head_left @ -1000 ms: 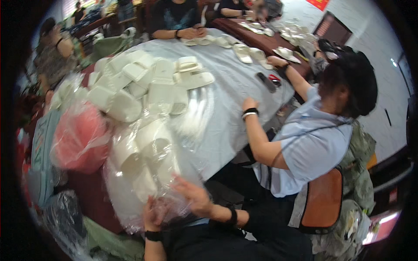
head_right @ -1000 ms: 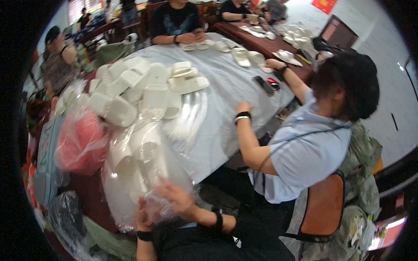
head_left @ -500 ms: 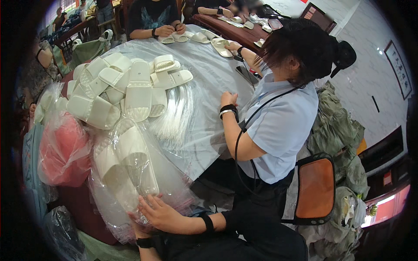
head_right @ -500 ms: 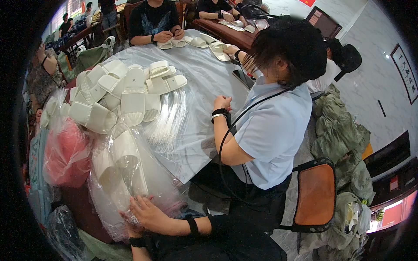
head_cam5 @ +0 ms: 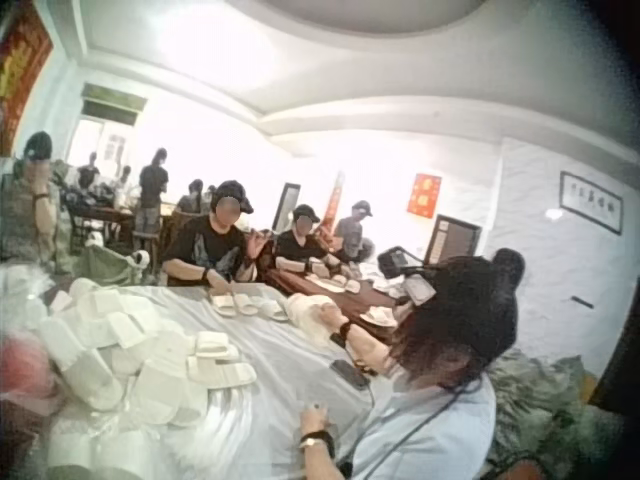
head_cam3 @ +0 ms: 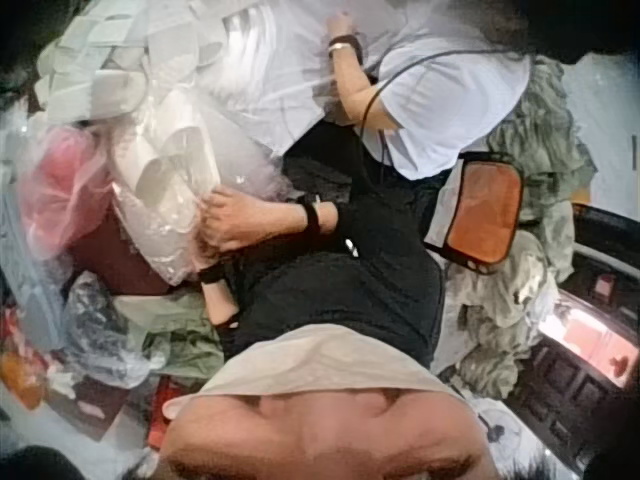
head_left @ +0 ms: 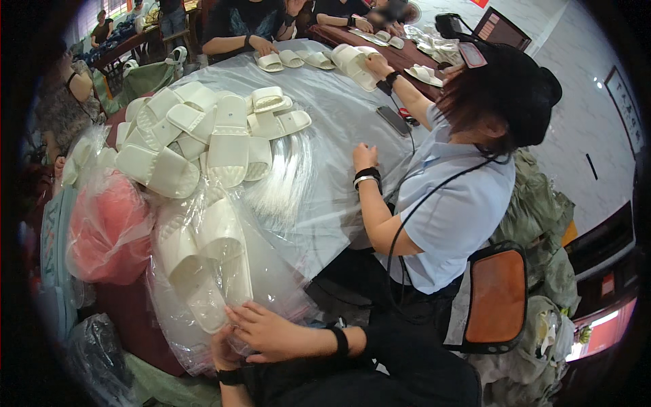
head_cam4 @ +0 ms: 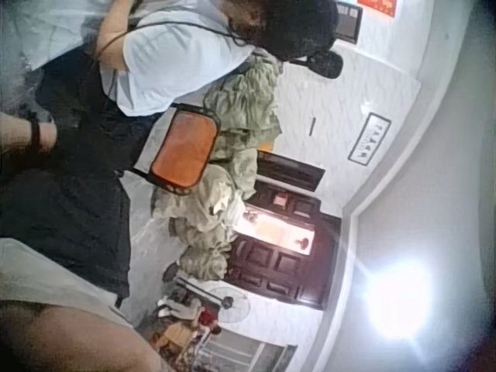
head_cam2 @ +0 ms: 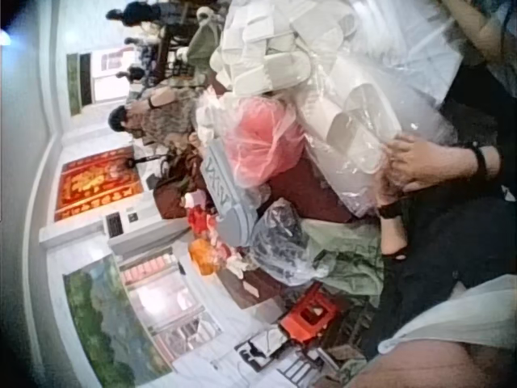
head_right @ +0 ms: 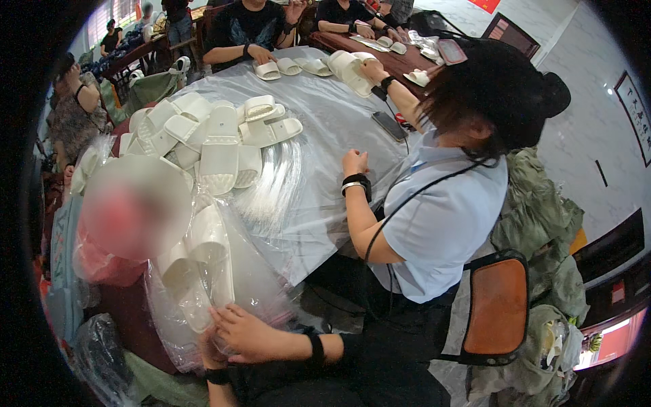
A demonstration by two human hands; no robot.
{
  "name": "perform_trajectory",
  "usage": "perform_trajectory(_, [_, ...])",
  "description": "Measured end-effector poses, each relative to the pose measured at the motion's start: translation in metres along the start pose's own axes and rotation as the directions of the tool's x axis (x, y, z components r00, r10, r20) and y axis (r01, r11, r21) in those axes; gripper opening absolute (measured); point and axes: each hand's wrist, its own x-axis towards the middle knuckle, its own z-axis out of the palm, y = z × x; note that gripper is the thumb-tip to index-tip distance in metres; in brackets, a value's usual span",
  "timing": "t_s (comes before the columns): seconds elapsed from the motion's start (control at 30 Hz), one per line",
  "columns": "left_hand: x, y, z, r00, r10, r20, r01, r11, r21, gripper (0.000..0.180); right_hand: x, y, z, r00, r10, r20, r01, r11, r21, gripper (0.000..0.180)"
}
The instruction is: Inspecting white slippers and placing them into clear plastic bags for final packaging.
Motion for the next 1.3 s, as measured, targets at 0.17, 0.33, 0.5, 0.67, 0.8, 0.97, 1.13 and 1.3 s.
perform_trajectory(0.17, [-0.036,0.014,0.072,0.966,0.234,-0.111,-0.219,0.967,0.133,0.062,-0.021,0.029,-0.030,0.900,-0.106,-0.422,0.312,0.834,0.455,0.047])
perform_trajectory(0.33, [-0.081,0.022,0.076,0.940,0.316,-0.129,-0.267,0.916,0.299,0.059,-0.023,0.039,-0.010,0.813,0.297,-0.500,0.105,0.772,0.627,0.047])
perform_trajectory(0.5, [-0.086,0.013,0.081,0.956,0.288,0.051,-0.140,0.298,0.944,0.039,0.021,0.061,0.030,0.859,0.252,-0.446,0.036,0.838,0.544,0.078])
perform_trajectory(0.67, [-0.117,0.026,0.097,0.680,0.317,0.661,-0.017,-0.894,0.447,0.036,0.051,0.072,0.072,0.962,0.175,-0.208,-0.170,0.984,0.043,0.064])
perform_trajectory(0.8, [-0.140,0.004,0.076,0.661,0.476,0.579,0.366,-0.879,0.305,0.037,0.046,0.067,0.073,0.955,0.212,-0.206,-0.222,0.975,-0.025,0.056])
perform_trajectory(0.97, [-0.153,-0.026,-0.008,0.042,0.988,-0.149,-0.052,0.151,0.987,0.028,0.040,0.061,0.091,0.960,0.186,-0.211,-0.202,0.978,-0.052,0.054])
perform_trajectory(1.13, [-0.207,-0.070,-0.103,-0.300,0.911,-0.283,0.231,0.357,0.905,0.038,0.039,0.067,0.089,0.960,0.142,-0.239,-0.156,0.987,-0.037,0.053])
perform_trajectory(1.3, [-0.225,-0.067,-0.092,-0.348,0.711,-0.611,-0.001,0.652,0.759,0.030,0.042,0.076,0.090,0.959,0.146,-0.244,-0.164,0.985,-0.055,0.053])
